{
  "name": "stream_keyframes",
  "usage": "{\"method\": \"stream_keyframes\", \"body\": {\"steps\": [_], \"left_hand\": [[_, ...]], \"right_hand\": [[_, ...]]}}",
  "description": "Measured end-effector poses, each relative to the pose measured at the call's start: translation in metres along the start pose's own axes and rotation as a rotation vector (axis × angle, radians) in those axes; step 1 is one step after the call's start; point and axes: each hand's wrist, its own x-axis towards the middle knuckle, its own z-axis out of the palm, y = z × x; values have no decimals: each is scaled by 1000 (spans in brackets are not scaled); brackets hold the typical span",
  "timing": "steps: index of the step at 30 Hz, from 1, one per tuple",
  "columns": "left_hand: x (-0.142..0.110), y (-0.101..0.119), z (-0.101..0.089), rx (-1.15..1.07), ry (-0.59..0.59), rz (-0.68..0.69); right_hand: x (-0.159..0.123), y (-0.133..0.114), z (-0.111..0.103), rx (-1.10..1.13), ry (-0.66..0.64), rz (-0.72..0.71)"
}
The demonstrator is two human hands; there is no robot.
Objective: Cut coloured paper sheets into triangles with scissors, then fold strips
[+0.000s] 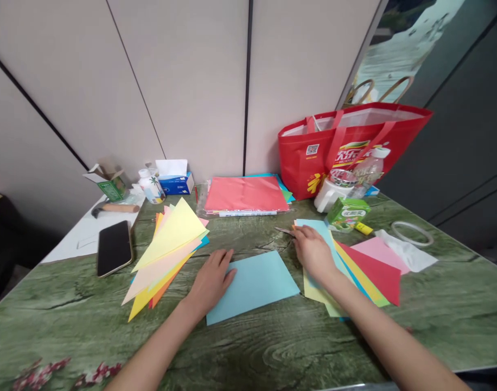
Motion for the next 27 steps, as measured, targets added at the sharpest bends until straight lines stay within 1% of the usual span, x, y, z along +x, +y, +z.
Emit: {"method": "stream_keyframes", "body": {"steps": [3, 6, 9, 11, 14, 17, 19, 23, 27], "left_hand": [[-1, -7, 6, -33, -22, 56], [-2, -12, 7, -56, -41, 94], [-3, -10, 6, -65, -30, 93], [-3, -7, 5, -67, -16, 85], [-3, -3, 5, -70, -1, 85], [-5, -3, 5, -77, 9, 101], [-8, -5, 4, -87, 12, 121], [-11, -12, -6, -123, -12, 183], [-11, -16, -20, -163, -45, 227]], "right_hand": [[9, 18, 9, -62, 1, 31], [11, 28, 15, -94, -16, 27], [10, 32, 14, -89, -16, 1], [10, 32, 10, -54, -18, -52], [10, 24, 2, 50, -46, -210], [11, 7, -5, 272, -105, -409], [13, -5, -6, 351, -149, -485], [17, -27, -7, 252, -196, -573], [16, -42, -10, 137, -214, -642]]}}
